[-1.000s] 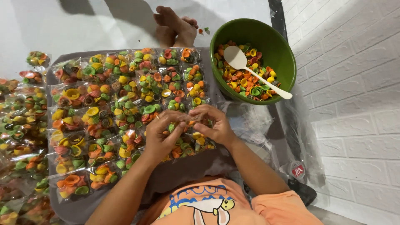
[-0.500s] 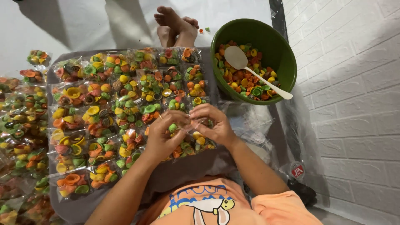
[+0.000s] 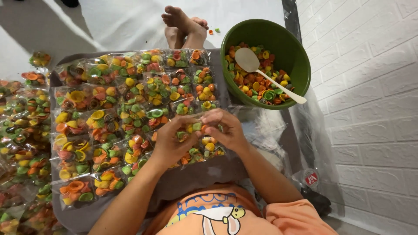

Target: Filling small plastic bags with colorful snacks using a spoon and hands.

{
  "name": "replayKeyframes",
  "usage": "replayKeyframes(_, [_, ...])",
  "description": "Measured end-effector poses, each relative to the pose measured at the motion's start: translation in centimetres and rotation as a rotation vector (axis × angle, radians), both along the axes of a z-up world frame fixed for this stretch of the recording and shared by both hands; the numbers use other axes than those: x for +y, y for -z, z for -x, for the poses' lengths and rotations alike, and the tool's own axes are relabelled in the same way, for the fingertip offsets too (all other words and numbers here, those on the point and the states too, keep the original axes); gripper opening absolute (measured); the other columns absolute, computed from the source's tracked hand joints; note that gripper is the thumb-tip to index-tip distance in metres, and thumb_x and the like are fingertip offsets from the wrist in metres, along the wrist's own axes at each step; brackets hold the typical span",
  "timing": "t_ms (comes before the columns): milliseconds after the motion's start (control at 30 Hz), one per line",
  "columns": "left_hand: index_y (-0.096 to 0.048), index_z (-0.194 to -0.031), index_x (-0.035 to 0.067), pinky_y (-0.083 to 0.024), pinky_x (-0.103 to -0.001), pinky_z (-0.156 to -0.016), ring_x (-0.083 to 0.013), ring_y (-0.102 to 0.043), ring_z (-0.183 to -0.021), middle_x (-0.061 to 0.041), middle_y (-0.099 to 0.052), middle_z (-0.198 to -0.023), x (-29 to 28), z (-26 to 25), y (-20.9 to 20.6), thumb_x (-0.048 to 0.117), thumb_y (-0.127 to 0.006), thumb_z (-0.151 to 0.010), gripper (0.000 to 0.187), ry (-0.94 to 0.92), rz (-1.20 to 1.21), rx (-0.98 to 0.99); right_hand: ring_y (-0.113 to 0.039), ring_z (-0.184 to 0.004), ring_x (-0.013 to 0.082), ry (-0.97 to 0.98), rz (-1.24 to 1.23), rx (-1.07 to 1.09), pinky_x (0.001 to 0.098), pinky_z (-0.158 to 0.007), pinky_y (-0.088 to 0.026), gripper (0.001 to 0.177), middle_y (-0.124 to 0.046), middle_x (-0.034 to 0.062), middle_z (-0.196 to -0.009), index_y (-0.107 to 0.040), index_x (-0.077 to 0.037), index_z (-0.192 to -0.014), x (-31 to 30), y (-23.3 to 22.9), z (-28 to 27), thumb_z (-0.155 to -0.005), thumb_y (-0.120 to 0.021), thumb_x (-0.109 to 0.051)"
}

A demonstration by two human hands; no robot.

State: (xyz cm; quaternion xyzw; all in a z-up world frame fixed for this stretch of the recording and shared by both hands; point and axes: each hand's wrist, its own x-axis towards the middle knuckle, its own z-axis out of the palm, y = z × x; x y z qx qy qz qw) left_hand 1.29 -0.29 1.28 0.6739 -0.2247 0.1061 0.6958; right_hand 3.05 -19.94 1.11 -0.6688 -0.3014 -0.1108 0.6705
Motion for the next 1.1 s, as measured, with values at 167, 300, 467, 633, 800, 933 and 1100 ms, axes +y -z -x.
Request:
replayKeyframes(167, [-0.068,-0.116,-0.001,-0.062,-0.045,-0.068,-0.0375,-0.075,-0.086,-0.020,-0.071,-0.096,0.2,-0.1,-0.8,-0.001,-0.077,-0.086,0.031,-0.024,-0.004,-0.017,-0.064,-0.065,0.0135,-0.051,-0.032,0.035,0.0235,-0.048,-0.043,0.025,-0.072,0.0213,-0.104,-0.073,0.005,-0.115,-0.1,0.6,-0.3,-0.090,-0.077,-0.001])
replayKeyframes(300, [-0.070,-0.117,0.003,-0.060,-0.048,-0.077,-0.0375,-0.073,-0.098,-0.017,-0.071,-0.105,0.5,-0.2,-1.6,0.011,-0.084,-0.083,0.037,-0.004,-0.066,-0.068,-0.066,-0.070,0.0184,-0.011,0.039,-0.014,0.0241,-0.050,-0.042,0.015,-0.073,0.0199,-0.098,-0.078,0.002,-0.106,-0.1,-0.3,-0.5,-0.091,-0.075,0.000])
replayKeyframes(467, [-0.075,-0.105,0.004,-0.059,-0.042,-0.074,-0.0323,-0.073,-0.087,-0.013,-0.072,-0.096,0.3,-0.3,-1.2,0.004,-0.079,-0.088,0.017,-0.008,0.007,-0.003,-0.064,-0.066,0.0128,-0.051,0.001,0.015,0.0236,-0.049,-0.044,0.019,-0.076,0.0177,-0.099,-0.078,0.000,-0.110,-0.4,0.3,-0.2,-0.091,-0.076,-0.001])
replayKeyframes(633, [-0.076,-0.100,0.007,-0.058,-0.035,-0.075,-0.0196,-0.072,-0.087,-0.009,-0.072,-0.090,0.3,-0.1,1.0,0.008,-0.079,-0.091,0.009,-0.020,0.112,0.155,-0.071,-0.090,0.0234,-0.072,-0.139,0.116,0.0314,-0.069,-0.058,0.021,-0.074,0.0216,-0.107,-0.071,0.006,-0.110,-0.4,2.8,0.1,-0.090,-0.077,0.001])
replayKeyframes(800, [-0.074,-0.112,0.003,-0.065,-0.035,-0.073,-0.0200,-0.076,-0.089,-0.013,-0.076,-0.098,-0.3,-0.1,-1.3,0.015,-0.080,-0.092,0.024,0.095,0.294,0.429,-0.074,-0.086,0.0215,-0.057,-0.126,0.180,0.0318,-0.069,-0.061,0.012,-0.073,0.0199,-0.101,-0.074,0.008,-0.107,-1.2,2.5,-0.6,-0.097,-0.068,0.005])
replayKeyframes(933, [-0.074,-0.107,0.001,-0.063,-0.030,-0.076,-0.0142,-0.073,-0.095,-0.010,-0.077,-0.102,-0.1,-0.3,2.1,0.011,-0.077,-0.094,0.017,0.035,0.256,0.497,-0.072,-0.083,0.0213,-0.010,-0.108,0.171,0.0316,-0.066,-0.060,0.012,-0.071,0.0207,-0.096,-0.074,0.010,-0.104,-1.6,3.1,-0.4,-0.094,-0.072,0.003])
replayKeyframes(1100, [-0.074,-0.102,0.003,-0.063,-0.027,-0.071,-0.0109,-0.073,-0.086,-0.008,-0.076,-0.095,0.0,-0.4,3.4,0.011,-0.082,-0.089,0.017,-0.002,0.262,0.513,-0.072,-0.076,0.0138,-0.072,-0.148,0.290,0.0245,-0.057,-0.060,0.028,-0.073,0.0180,-0.102,-0.072,0.007,-0.117,-0.3,1.6,-0.3,-0.091,-0.078,0.000])
